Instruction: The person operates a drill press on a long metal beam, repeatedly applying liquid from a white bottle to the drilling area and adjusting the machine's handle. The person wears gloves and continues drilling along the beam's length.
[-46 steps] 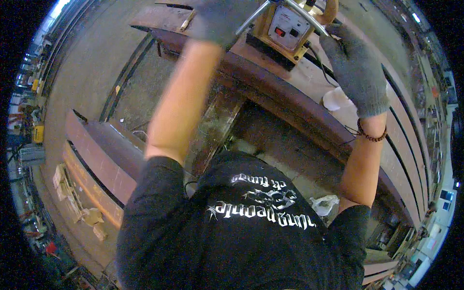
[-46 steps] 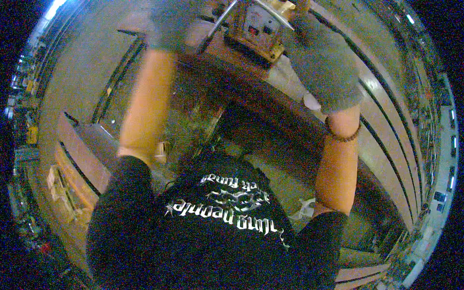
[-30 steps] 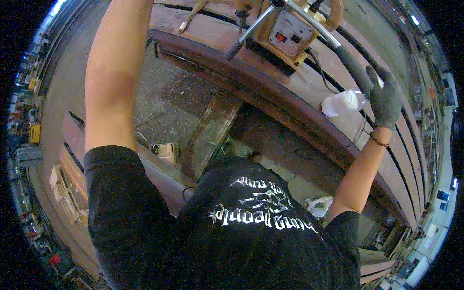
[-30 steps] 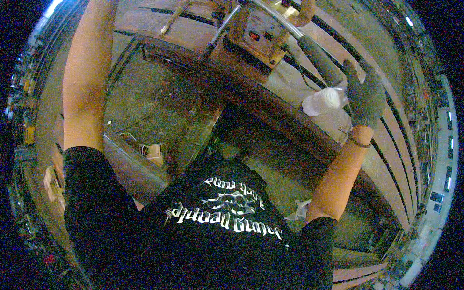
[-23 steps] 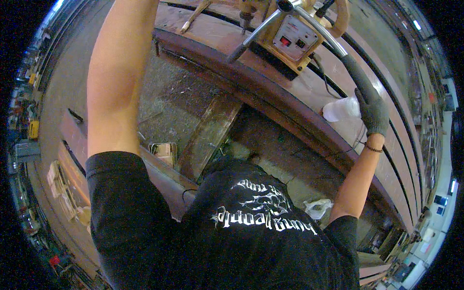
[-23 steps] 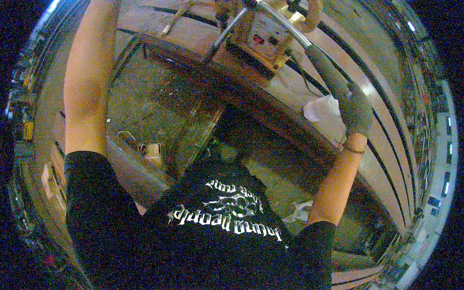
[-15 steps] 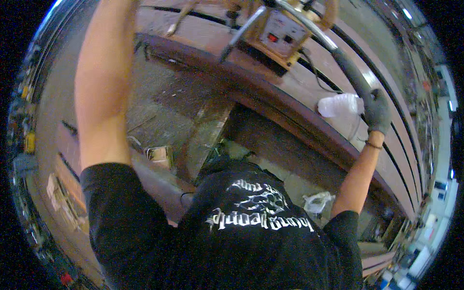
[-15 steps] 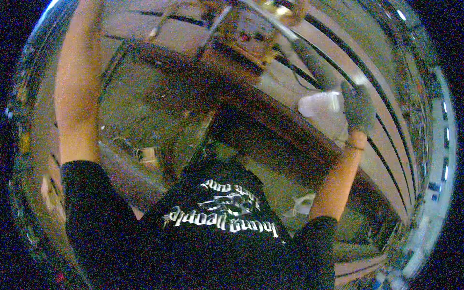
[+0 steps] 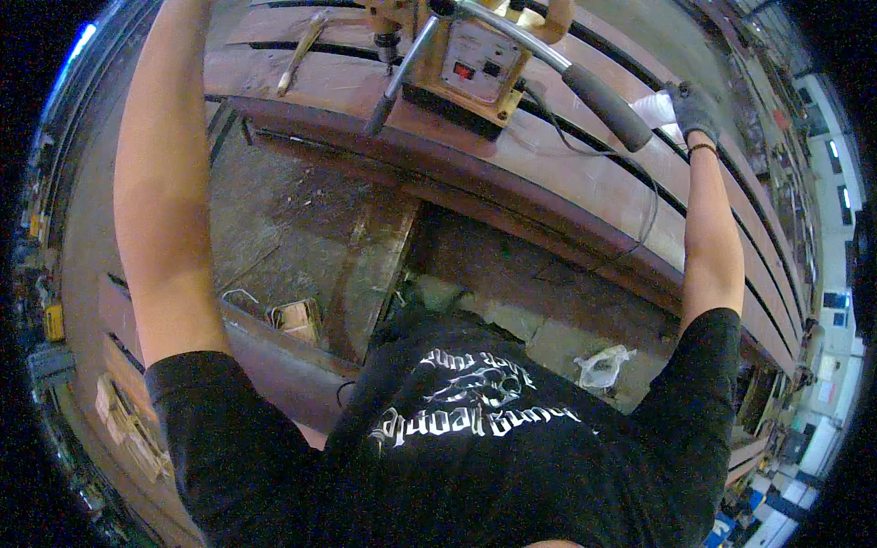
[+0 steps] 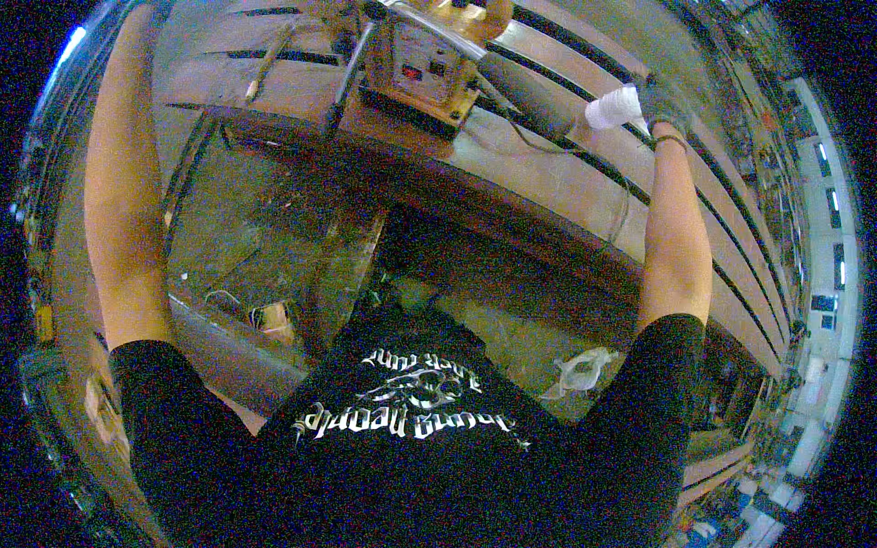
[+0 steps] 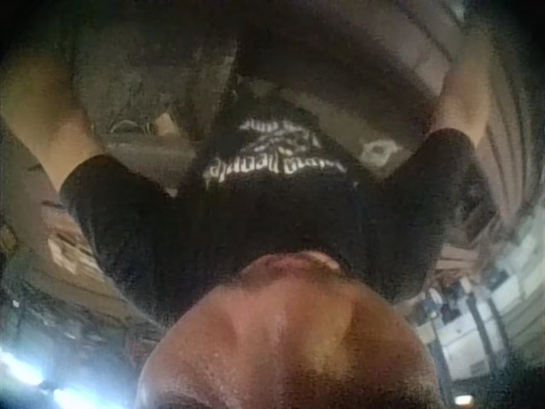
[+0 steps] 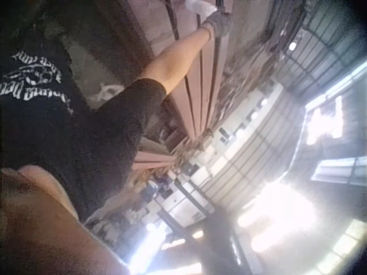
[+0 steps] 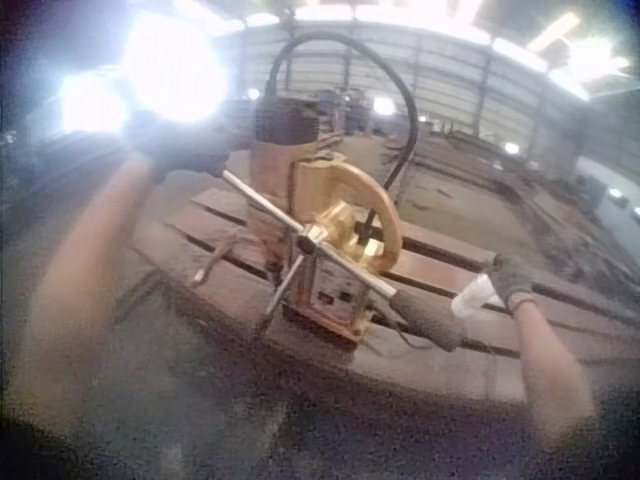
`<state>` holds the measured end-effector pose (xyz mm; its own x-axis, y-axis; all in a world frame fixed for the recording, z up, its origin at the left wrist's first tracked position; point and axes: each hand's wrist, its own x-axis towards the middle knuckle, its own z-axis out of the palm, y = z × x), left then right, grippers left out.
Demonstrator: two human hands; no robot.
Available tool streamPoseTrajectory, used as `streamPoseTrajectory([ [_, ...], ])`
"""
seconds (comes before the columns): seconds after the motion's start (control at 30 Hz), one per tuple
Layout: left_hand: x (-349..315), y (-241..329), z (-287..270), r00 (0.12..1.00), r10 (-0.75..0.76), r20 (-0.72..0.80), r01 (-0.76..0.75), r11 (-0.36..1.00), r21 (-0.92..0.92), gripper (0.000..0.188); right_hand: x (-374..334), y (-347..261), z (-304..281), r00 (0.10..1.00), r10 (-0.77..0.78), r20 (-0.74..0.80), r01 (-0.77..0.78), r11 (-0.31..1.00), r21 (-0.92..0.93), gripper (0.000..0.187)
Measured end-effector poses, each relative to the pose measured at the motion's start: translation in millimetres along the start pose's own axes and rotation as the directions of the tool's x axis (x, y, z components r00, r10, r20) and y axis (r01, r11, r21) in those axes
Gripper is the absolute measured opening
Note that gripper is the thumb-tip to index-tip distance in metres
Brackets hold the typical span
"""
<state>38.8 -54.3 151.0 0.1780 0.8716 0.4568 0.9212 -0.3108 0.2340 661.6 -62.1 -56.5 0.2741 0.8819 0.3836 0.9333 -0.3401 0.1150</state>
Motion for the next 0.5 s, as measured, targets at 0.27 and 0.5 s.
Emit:
streamPoseTrajectory([
  [0.27,-3.1,1.5,-4.0,1.0,0.02,0.008,-0.019,0.998,-0.054,0.055,50.6,54.1,52.9,0.994,-0.11,0.025,0.108,0.99,0.094,0.057],
  [0.5,8.7,0.9,-1.7,0.999,0.032,0.024,-0.032,0.999,0.033,0.055,30.5,4.5,-36.0,0.98,-0.144,-0.137,0.131,0.986,-0.102,0.064],
])
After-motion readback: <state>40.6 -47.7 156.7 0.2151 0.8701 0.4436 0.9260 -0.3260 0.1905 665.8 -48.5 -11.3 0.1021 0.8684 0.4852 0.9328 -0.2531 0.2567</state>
